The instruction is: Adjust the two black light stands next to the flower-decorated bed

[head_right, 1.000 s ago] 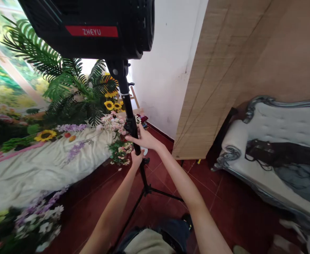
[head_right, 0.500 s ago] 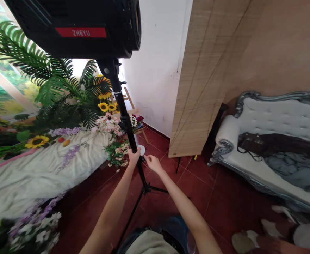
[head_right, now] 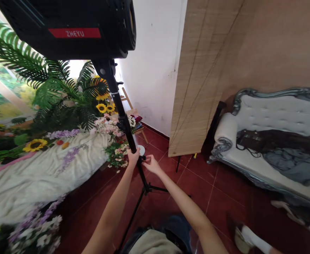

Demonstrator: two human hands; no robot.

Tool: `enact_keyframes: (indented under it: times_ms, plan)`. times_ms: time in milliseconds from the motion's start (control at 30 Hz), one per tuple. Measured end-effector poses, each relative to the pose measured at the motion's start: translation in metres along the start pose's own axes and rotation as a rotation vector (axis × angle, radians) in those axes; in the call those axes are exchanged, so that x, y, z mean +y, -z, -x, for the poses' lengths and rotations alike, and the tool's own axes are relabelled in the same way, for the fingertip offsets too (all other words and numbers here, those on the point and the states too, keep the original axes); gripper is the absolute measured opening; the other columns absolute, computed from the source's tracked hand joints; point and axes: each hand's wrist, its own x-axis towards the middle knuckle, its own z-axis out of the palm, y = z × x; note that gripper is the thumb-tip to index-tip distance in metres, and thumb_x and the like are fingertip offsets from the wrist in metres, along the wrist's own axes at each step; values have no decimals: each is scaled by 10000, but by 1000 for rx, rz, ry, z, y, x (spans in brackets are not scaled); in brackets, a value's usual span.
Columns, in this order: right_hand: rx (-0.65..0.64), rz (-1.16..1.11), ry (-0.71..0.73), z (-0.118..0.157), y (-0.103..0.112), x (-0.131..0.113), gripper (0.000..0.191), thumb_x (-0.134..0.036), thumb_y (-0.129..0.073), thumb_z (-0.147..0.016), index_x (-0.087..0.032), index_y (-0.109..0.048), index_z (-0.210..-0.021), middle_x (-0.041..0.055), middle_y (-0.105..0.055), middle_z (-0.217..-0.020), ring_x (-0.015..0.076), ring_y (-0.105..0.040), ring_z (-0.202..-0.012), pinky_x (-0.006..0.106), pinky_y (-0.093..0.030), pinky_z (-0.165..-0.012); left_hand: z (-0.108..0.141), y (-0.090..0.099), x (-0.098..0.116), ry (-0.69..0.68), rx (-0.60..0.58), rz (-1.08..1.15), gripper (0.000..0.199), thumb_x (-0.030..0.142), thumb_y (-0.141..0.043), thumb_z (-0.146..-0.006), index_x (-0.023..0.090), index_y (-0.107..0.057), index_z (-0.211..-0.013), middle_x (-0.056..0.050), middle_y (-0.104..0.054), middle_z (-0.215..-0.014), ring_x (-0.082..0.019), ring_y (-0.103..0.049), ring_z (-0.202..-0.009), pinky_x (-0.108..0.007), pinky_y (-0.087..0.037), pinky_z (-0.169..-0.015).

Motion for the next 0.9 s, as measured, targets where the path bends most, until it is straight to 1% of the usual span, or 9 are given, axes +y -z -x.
enact_keyframes:
  times_ms: [100, 267, 333, 500, 567, 600, 667, 800, 900]
  plan:
    - [69, 252, 217, -5, 6, -6, 310, -500, -565, -756, -204, -543, -844, 28, -654, -802, 140, -597, -698, 267, -460, -693, -2, -1, -3, -12, 3, 12, 236, 344, -610, -622, 151, -521, -517, 17, -490, -405, -95, -476, -361, -190, -375, -381]
    - [77, 357, 156, -18, 5, -13, 440, -550, -381, -846, -197, -549, -643, 33, -626, -634, 166, -593, -651, 258, -434, -658, -2, -2, -2, 10, 2, 14, 227, 342, -606, -615, 152, -522, -524, 23, -483, -400, -94, -469, -354, -187, -362, -372]
    - [0, 209, 33, -22, 1, -14, 463, -516, -355, -872, -184, -553, -617, 34, -610, -572, 145, -575, -564, 250, -450, -632, -1, -2, 0, 3, -1, 14, 227, 340, -604, -613, 154, -516, -517, 26, -477, -395, -92, -466, -354, -188, -365, -378]
    - [-335, -426, -521, -26, 8, -22, 332, -342, -368, -913, -157, -523, -687, -17, -569, -511, 74, -504, -416, 297, -528, -676, 0, -2, 4, -14, -5, 33, 225, 341, -608, -609, 155, -511, -526, 33, -468, -396, -87, -457, -356, -186, -364, -382]
    - [-457, -548, -584, -25, 15, -24, 264, -322, -403, -908, -149, -532, -755, -10, -602, -566, 71, -531, -445, 318, -538, -701, 0, -2, 5, 2, 2, 48, 221, 343, -614, -604, 156, -514, -542, 37, -467, -401, -88, -458, -357, -187, -364, -382]
    - [-477, -551, -564, -24, 18, -25, 250, -338, -422, -901, -144, -541, -795, 7, -623, -605, 77, -549, -468, 323, -542, -694, 0, -2, 5, 6, 8, 48, 222, 344, -618, -601, 157, -514, -545, 38, -467, -401, -89, -460, -358, -188, -366, -386]
    - [-392, -453, -426, -18, 19, -24, 263, -401, -472, -870, -149, -547, -865, 36, -650, -679, 96, -566, -500, 324, -542, -649, 0, -2, 5, 0, 12, 39, 228, 346, -624, -599, 160, -507, -540, 38, -469, -404, -88, -464, -364, -189, -370, -396]
    - [-89, -40, 104, -2, 17, -21, 297, -452, -608, -757, -210, -563, -923, 18, -651, -802, 133, -591, -656, 291, -498, -689, -1, -2, 3, -11, -13, 42, 247, 350, -622, -603, 165, -481, -518, 41, -459, -406, -84, -456, -366, -188, -363, -398]
    - [-15, 210, 321, 5, 18, -22, 281, -420, -665, -710, -240, -599, -916, 25, -640, -874, 181, -578, -856, 274, -444, -766, -1, -2, 3, 4, -14, 44, 253, 353, -618, -604, 166, -476, -510, 39, -453, -407, -83, -450, -368, -187, -357, -395]
